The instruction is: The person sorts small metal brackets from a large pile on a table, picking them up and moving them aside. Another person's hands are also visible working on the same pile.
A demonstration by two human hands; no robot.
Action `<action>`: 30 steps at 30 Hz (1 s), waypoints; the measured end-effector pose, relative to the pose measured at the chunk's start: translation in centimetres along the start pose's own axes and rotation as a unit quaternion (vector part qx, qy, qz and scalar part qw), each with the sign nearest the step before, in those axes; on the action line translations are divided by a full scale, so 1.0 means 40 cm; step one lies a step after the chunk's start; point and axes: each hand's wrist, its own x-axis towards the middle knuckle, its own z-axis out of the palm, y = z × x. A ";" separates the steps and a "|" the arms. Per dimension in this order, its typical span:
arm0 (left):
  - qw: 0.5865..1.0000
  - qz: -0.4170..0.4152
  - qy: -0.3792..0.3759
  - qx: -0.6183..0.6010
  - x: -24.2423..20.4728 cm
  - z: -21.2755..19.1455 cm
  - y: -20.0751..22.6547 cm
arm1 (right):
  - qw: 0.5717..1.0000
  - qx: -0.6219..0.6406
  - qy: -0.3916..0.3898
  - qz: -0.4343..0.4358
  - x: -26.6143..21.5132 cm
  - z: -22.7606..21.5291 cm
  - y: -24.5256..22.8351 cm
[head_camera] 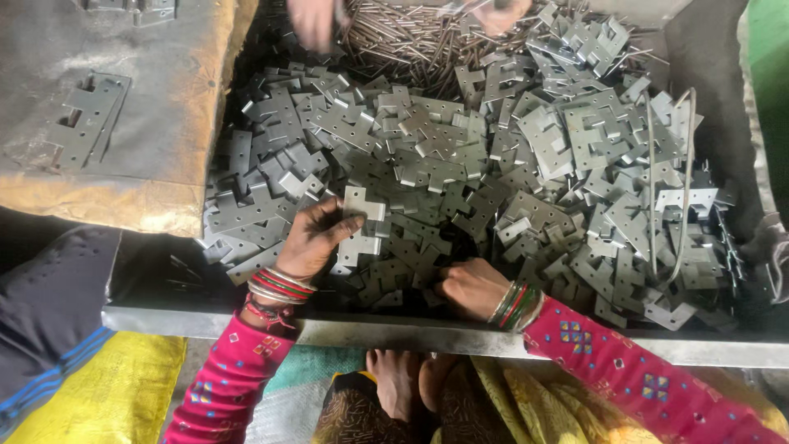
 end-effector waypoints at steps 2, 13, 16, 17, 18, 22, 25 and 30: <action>0.999 0.018 0.003 0.029 -0.004 -0.003 -0.003 | 0.999 -0.021 -0.008 0.032 -0.010 0.006 -0.001; 0.982 -0.032 0.062 -0.176 -0.031 0.003 0.055 | 0.901 0.333 0.274 0.044 -0.052 -0.236 0.004; 0.973 -0.091 0.071 -0.202 -0.022 0.016 0.084 | 0.708 0.581 0.347 0.202 -0.130 -0.304 0.000; 0.975 -0.105 0.074 -0.180 -0.022 0.028 0.092 | 0.586 0.697 0.366 0.191 -0.136 -0.317 0.008; 0.981 -0.100 0.054 -0.155 -0.020 0.047 0.099 | 0.448 0.792 0.375 0.174 -0.134 -0.323 0.005; 0.995 0.079 -0.018 0.057 -0.052 0.192 0.120 | 0.426 0.793 0.278 0.335 -0.028 -0.309 -0.068; 0.968 0.108 -0.025 0.223 -0.125 0.307 0.137 | 0.417 0.773 0.310 0.364 0.055 -0.285 -0.196; 0.908 0.202 0.110 0.351 -0.126 0.176 0.188 | 0.572 0.752 0.208 0.253 0.064 -0.321 -0.231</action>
